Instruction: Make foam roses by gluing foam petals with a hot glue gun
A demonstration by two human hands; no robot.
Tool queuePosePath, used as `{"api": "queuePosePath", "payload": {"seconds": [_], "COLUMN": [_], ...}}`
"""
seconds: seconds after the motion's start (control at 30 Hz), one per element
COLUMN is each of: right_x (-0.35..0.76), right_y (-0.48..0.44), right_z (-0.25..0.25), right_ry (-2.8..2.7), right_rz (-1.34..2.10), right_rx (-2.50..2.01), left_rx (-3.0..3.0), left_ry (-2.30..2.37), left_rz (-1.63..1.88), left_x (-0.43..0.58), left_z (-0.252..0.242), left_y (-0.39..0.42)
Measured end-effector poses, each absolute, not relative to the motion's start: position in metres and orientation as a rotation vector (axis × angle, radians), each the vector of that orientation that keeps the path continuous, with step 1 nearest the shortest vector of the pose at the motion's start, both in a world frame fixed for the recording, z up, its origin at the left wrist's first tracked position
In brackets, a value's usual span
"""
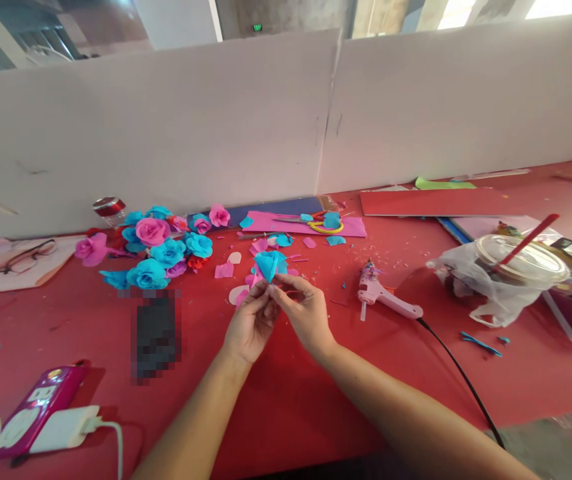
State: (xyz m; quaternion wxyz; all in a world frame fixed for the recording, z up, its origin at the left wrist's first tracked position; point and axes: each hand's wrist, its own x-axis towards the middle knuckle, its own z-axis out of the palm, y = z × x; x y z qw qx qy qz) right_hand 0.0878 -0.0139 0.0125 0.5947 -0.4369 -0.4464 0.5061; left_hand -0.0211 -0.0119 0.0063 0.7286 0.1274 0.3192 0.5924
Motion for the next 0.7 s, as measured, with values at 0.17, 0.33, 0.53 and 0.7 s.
{"api": "queuePosePath", "payload": {"seconds": [0.17,0.33,0.53,0.7], "right_x": [0.085,0.084,0.082,0.097], "right_y": [-0.012,-0.011,-0.014,-0.004], "right_z": [0.006,0.005,0.009,0.006], "right_ry": [-0.955,-0.865,-0.805,-0.905], "right_rz": [1.163,1.279,1.317,1.158], "right_rx": [-1.026,-0.98,-0.952,-1.036], "left_rx": [0.366,0.423,0.433,0.446], "left_ry": [0.719,0.716,0.694,0.689], "left_rz": [1.312,1.318,1.321,1.407], "left_x": [-0.014,-0.012,-0.016,-0.031], "left_z": [0.006,0.004,0.004,0.007], "left_y": [-0.017,-0.019,-0.017,-0.009]}}
